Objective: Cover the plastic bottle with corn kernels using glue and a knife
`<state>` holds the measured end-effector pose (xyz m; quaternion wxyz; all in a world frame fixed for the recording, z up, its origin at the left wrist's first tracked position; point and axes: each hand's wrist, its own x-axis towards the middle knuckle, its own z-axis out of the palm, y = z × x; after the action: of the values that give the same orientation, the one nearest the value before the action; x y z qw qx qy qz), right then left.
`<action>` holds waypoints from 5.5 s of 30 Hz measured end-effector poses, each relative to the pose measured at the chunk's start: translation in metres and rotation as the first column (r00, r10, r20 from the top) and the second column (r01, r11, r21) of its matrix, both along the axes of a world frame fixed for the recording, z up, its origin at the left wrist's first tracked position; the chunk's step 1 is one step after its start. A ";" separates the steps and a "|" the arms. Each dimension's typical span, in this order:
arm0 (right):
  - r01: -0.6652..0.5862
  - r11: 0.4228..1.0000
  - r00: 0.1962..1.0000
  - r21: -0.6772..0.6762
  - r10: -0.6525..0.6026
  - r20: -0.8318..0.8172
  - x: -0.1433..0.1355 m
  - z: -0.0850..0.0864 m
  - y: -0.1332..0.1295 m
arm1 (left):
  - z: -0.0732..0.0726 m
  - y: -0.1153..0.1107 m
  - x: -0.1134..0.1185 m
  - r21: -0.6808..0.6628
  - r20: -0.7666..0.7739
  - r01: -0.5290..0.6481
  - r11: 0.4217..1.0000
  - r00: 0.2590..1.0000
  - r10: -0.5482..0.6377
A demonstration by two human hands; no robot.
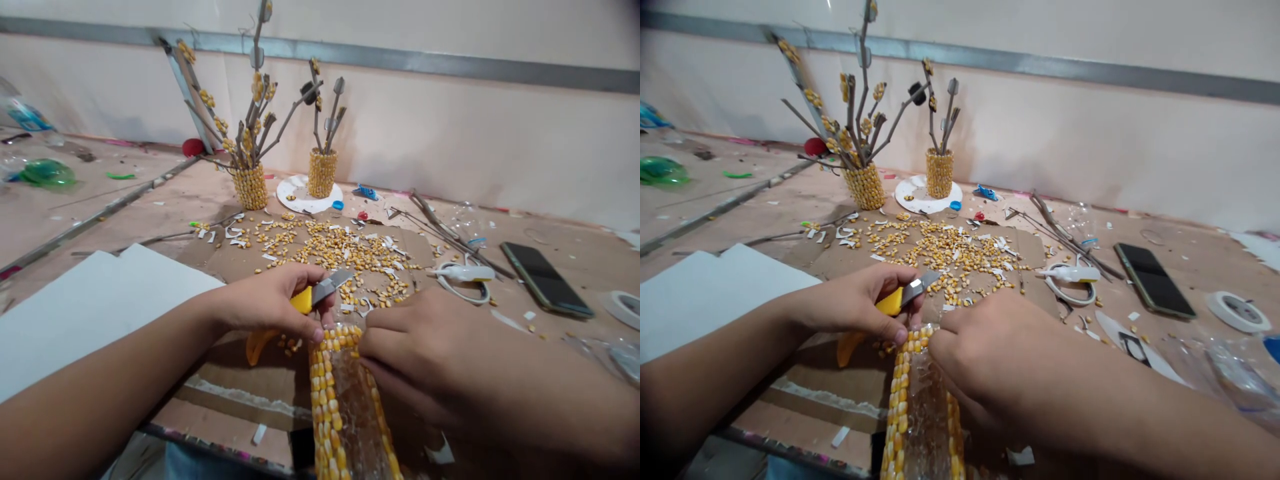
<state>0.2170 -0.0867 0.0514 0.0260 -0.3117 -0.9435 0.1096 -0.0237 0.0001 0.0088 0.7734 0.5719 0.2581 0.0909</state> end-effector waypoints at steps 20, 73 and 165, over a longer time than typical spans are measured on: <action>-0.127 0.992 0.990 0.019 0.127 -0.058 0.004 -0.005 0.009 | -0.004 0.002 -0.001 0.044 0.026 0.025 0.999 0.999 -0.027; 0.587 0.803 0.774 0.105 -0.594 0.218 0.032 -0.049 0.093 | -0.001 0.005 0.009 -0.080 -0.116 -0.430 0.899 0.900 0.420; 0.458 0.862 0.526 0.220 -0.063 -0.848 -0.023 -0.105 0.056 | -0.018 -0.007 0.011 -0.181 -0.087 -0.326 0.928 0.945 0.315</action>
<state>0.1940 -0.0303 -0.0533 0.5414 -0.3529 -0.7625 0.0314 -0.0129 -0.0067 -0.0090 0.7923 0.4467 0.3773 0.1742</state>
